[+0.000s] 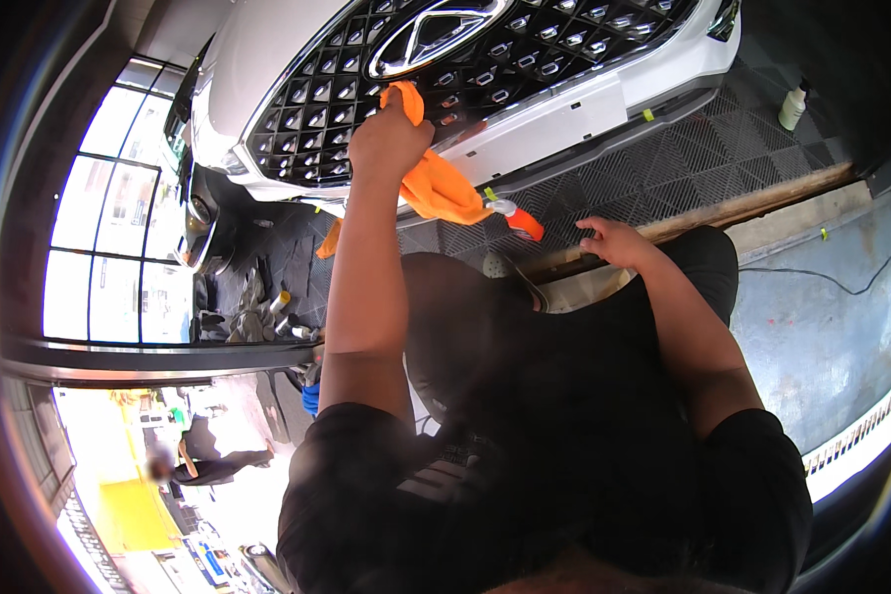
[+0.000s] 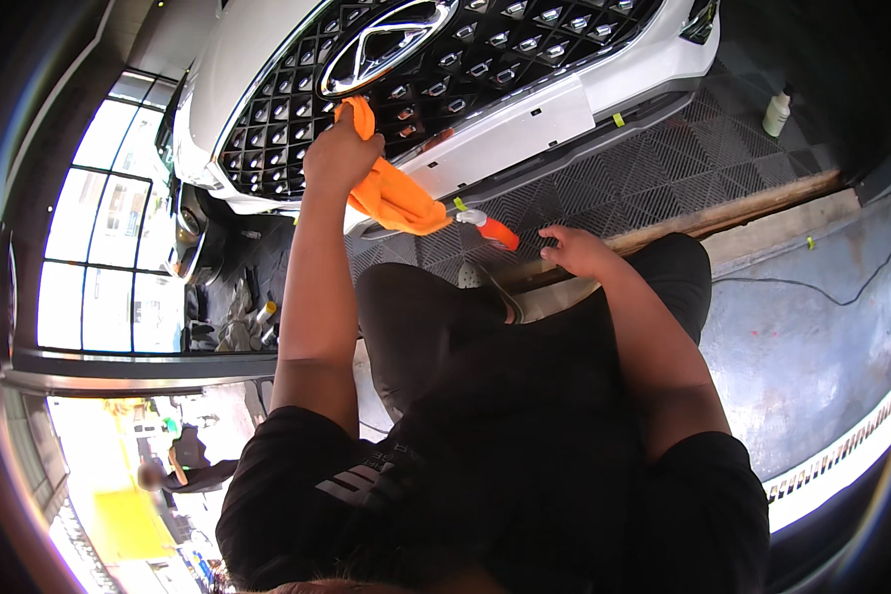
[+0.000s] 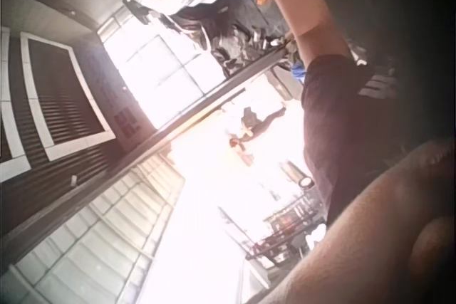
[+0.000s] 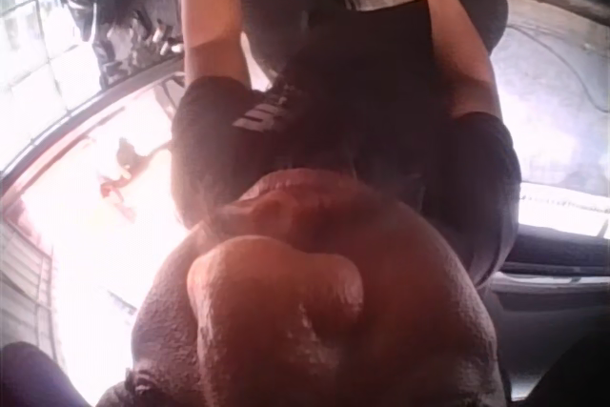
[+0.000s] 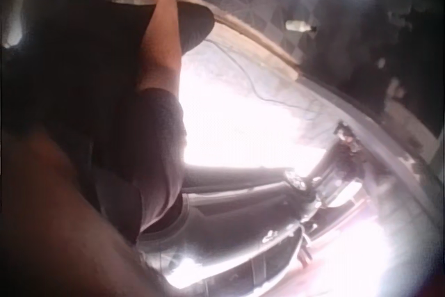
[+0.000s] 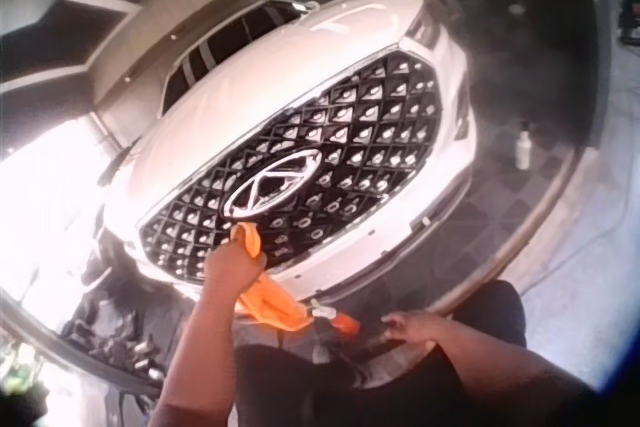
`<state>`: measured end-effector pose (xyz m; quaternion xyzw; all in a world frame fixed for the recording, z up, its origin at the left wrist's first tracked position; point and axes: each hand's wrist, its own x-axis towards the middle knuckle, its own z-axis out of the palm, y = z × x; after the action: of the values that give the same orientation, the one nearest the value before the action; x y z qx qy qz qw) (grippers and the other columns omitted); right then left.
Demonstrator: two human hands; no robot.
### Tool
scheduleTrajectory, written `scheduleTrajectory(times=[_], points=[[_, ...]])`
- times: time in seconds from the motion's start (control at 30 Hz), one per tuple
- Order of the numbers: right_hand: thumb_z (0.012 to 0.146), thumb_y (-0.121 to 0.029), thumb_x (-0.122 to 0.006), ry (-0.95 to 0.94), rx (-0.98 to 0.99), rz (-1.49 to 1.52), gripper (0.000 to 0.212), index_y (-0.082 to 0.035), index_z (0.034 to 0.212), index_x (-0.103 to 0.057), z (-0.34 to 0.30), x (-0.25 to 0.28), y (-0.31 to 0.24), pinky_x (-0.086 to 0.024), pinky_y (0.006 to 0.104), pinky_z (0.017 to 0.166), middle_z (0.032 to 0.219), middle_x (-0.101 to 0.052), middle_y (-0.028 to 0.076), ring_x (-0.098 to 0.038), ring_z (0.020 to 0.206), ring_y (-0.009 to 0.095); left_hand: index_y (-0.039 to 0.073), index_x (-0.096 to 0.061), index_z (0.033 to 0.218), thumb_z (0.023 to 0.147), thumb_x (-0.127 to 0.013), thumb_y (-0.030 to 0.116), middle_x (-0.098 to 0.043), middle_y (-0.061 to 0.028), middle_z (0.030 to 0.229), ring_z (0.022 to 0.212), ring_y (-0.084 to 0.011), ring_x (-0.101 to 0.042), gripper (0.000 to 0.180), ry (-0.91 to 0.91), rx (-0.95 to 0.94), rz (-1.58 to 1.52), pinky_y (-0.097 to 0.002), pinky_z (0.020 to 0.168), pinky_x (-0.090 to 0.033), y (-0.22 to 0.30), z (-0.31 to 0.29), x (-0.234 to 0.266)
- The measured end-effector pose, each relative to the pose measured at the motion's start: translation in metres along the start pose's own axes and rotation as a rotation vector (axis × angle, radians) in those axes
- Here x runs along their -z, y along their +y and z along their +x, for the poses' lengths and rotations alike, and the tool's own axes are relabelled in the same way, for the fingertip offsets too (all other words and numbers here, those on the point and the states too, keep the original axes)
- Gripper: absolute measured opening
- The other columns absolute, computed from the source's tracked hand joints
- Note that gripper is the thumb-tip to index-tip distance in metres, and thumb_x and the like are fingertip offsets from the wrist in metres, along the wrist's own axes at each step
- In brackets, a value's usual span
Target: The person sits on the floor and wipes the front grille of a white car using an orange microfiber cloth. They repeatedly rub the grille surface and the surrounding bumper area.
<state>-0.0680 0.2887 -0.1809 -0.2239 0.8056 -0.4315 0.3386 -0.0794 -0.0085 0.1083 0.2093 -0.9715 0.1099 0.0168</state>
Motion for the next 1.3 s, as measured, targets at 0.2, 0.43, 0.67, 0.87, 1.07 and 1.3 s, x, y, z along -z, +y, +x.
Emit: scheduleTrajectory(times=[0.2, 0.43, 0.67, 0.87, 1.07, 1.3], points=[[0.097, -0.037, -0.068, -0.036, 0.003, -0.01, 0.055, -0.013, 0.145, -0.056, 0.003, 0.0, 0.001, -0.052, 0.0431, 0.095, 0.119, -0.07, 0.02, -0.067, 0.111, 0.035, 0.006, -0.048, 0.146, 0.087, -0.065, 0.044, -0.072, -0.0205, 0.121, 0.113, -0.0364, -0.07, 0.072, -0.033, 0.031, -0.054, -0.0477, 0.097, -0.054, 0.012, 0.024, -0.002], [0.098, -0.039, -0.067, -0.004, 0.024, -0.01, 0.056, -0.013, 0.146, -0.055, -0.002, 0.008, -0.001, -0.051, 0.0428, 0.099, 0.122, -0.069, 0.021, -0.066, 0.116, 0.036, 0.005, -0.044, 0.148, 0.086, -0.065, 0.042, -0.075, -0.0214, 0.107, 0.099, -0.0373, -0.074, 0.075, 0.083, 0.038, 0.005, -0.0487, 0.086, -0.058, 0.001, -0.005, -0.027], [0.098, -0.039, -0.066, -0.042, 0.03, -0.062, 0.055, -0.012, 0.145, -0.055, 0.001, 0.005, -0.004, -0.051, 0.0433, 0.101, 0.125, -0.069, 0.022, -0.065, 0.119, 0.036, -0.001, -0.044, 0.144, 0.084, -0.067, 0.039, -0.072, -0.0256, 0.114, 0.107, -0.0418, -0.07, 0.076, 0.05, 0.023, -0.118, -0.0507, 0.094, -0.055, 0.012, 0.02, -0.014], [0.097, -0.039, -0.067, -0.03, 0.063, -0.03, 0.055, -0.012, 0.145, -0.056, 0.0, 0.007, -0.006, -0.051, 0.0429, 0.098, 0.119, -0.071, 0.02, -0.067, 0.115, 0.035, -0.004, -0.027, 0.157, 0.081, -0.069, 0.037, -0.071, -0.0303, 0.114, 0.108, -0.0459, -0.069, 0.096, 0.114, 0.076, -0.413, -0.0497, 0.095, -0.054, 0.004, -0.021, -0.062], [0.098, -0.036, -0.068, 0.017, 0.121, -0.016, 0.054, -0.012, 0.145, -0.056, 0.0, 0.005, -0.004, -0.053, 0.0422, 0.089, 0.106, -0.071, 0.017, -0.068, 0.101, 0.031, -0.003, -0.034, 0.153, 0.083, -0.069, 0.035, -0.073, -0.0284, 0.104, 0.098, -0.0448, -0.071, 0.088, 0.116, 0.015, -0.3, -0.0506, 0.09, -0.056, 0.003, -0.049, -0.07], [0.097, -0.036, -0.069, -0.013, 0.066, -0.032, 0.057, -0.012, 0.145, -0.055, 0.001, 0.001, -0.013, -0.052, 0.0428, 0.095, 0.112, -0.072, 0.019, -0.068, 0.109, 0.034, -0.002, -0.034, 0.152, 0.085, -0.067, 0.036, -0.073, -0.0266, 0.1, 0.09, -0.0441, -0.072, 0.084, 0.199, -0.071, -0.233, -0.0526, 0.082, -0.058, 0.013, 0.004, -0.079]])
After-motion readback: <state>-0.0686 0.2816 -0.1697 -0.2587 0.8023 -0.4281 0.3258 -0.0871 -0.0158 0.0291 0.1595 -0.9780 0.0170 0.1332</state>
